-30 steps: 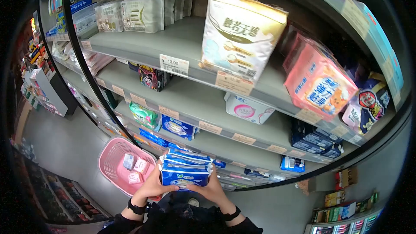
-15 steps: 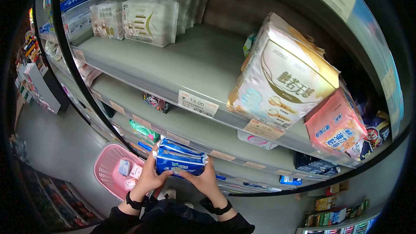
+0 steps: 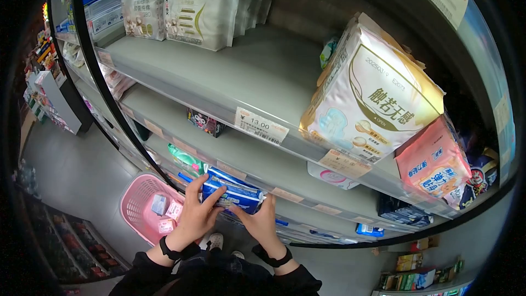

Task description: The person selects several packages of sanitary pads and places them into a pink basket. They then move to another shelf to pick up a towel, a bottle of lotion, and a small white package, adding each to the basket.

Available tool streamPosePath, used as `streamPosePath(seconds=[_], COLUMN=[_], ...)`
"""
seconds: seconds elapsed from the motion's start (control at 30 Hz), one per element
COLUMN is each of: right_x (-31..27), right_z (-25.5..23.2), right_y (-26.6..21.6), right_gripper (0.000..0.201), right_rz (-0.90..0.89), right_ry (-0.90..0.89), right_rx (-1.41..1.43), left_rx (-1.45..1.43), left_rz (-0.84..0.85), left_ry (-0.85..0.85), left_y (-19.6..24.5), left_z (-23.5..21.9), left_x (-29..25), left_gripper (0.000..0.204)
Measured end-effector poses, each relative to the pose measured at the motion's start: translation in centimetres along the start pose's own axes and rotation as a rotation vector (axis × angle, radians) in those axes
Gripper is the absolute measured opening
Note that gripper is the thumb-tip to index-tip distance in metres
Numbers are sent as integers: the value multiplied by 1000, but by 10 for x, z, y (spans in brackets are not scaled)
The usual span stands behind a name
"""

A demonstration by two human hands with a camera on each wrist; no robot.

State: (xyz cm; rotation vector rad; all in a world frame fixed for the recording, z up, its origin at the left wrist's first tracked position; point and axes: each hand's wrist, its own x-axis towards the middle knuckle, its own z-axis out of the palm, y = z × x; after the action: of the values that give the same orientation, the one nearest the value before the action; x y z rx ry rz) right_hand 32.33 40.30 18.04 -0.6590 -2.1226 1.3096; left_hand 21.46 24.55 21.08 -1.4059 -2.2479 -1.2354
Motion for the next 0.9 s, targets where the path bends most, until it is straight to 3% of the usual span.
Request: streamPosePath(seconds=[0.13, 0.27, 0.47, 0.57, 0.77, 0.9], right_x=[11, 22, 27, 32, 35, 28], right_z=[-5, -7, -2, 1, 9, -3], right_y=[-10, -19, 1, 7, 9, 6], right_gripper=[74, 53, 54, 51, 68, 79], right_rz=[-2, -55, -66, -105, -141, -117], right_ry=[-46, -14, -7, 40, 77, 7], right_rx=[36, 32, -53, -95, -339, -193], left_rx=[2, 94, 116, 70, 108, 154], left_rz=[51, 85, 123, 80, 98, 103], left_ry=[-35, -16, 72, -4, 32, 37], left_y=[-1, -10, -22, -32, -48, -25], left_z=[-1, 12, 32, 37, 51, 36], left_x=[17, 24, 24, 26, 27, 20], left_gripper=[60, 58, 54, 52, 50, 47])
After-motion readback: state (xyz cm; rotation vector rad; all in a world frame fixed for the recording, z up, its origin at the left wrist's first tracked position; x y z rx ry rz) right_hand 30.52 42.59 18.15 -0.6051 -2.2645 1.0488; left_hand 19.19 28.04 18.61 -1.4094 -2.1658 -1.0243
